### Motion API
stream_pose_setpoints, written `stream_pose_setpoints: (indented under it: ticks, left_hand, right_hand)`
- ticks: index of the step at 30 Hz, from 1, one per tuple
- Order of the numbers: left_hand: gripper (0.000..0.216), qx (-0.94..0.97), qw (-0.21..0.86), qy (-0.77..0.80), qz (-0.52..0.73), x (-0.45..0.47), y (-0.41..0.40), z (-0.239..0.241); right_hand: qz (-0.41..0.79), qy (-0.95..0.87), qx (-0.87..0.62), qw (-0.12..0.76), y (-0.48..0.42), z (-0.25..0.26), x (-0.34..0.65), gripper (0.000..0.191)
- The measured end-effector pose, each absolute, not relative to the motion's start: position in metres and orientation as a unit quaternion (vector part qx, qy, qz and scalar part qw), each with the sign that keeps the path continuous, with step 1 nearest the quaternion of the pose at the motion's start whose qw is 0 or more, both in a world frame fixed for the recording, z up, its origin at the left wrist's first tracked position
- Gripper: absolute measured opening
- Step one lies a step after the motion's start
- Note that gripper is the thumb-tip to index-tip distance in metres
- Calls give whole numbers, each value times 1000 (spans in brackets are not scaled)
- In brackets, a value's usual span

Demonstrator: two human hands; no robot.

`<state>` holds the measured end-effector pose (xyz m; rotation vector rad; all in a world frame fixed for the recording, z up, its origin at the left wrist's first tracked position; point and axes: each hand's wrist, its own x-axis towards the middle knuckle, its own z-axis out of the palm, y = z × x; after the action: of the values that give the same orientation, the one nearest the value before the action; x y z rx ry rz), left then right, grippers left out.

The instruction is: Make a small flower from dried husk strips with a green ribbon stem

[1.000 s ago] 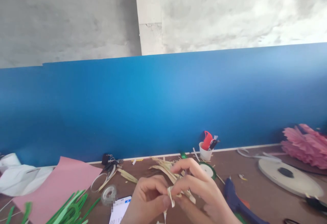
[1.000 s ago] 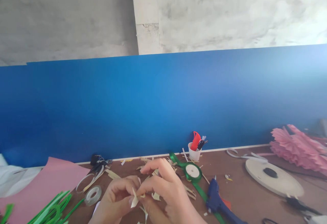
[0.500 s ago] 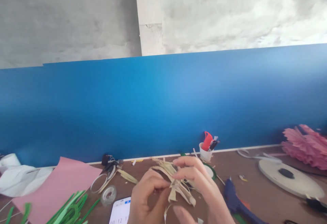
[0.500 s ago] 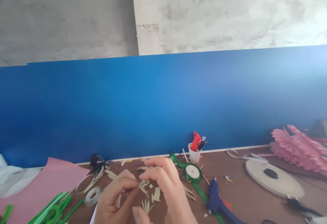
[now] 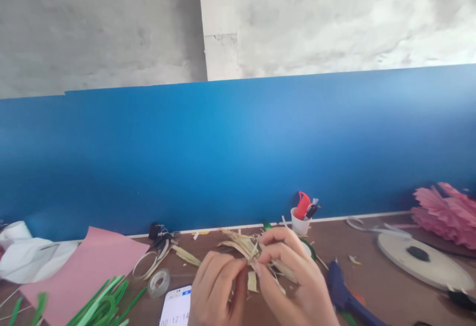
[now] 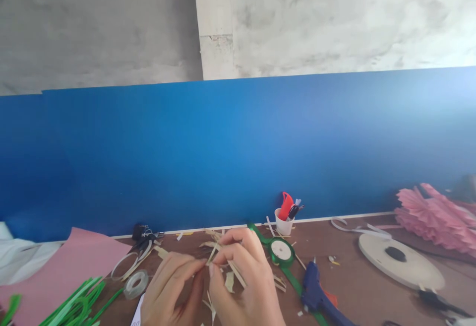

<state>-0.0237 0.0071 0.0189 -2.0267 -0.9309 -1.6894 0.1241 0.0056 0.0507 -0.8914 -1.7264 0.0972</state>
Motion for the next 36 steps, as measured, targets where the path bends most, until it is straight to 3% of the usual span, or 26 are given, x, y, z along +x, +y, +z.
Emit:
stream_pose_setpoints:
  ticks: [5, 12, 20, 31, 36]
  left_hand:
    - [25, -709, 167, -335, -598, -24, 8, 19]
    - [24, -704, 133, -335, -612, -20, 9, 15]
    - [25, -715, 147, -331, -598, -20, 10, 13]
    - [23, -697, 178, -332, -610, -18, 12, 8]
    - [28, -693, 109, -342, -625, -21, 11, 11]
  right_hand:
    - [137, -719, -408, 546, 6, 54, 125, 15]
    - [155, -696, -415, 565, 11, 51, 121, 15]
    - [131, -703, -428, 552, 12, 49, 121, 16]
    - [-5, -736, -427, 525, 11, 47, 122, 11]
    - [71, -701, -407, 581, 9, 50, 122, 16]
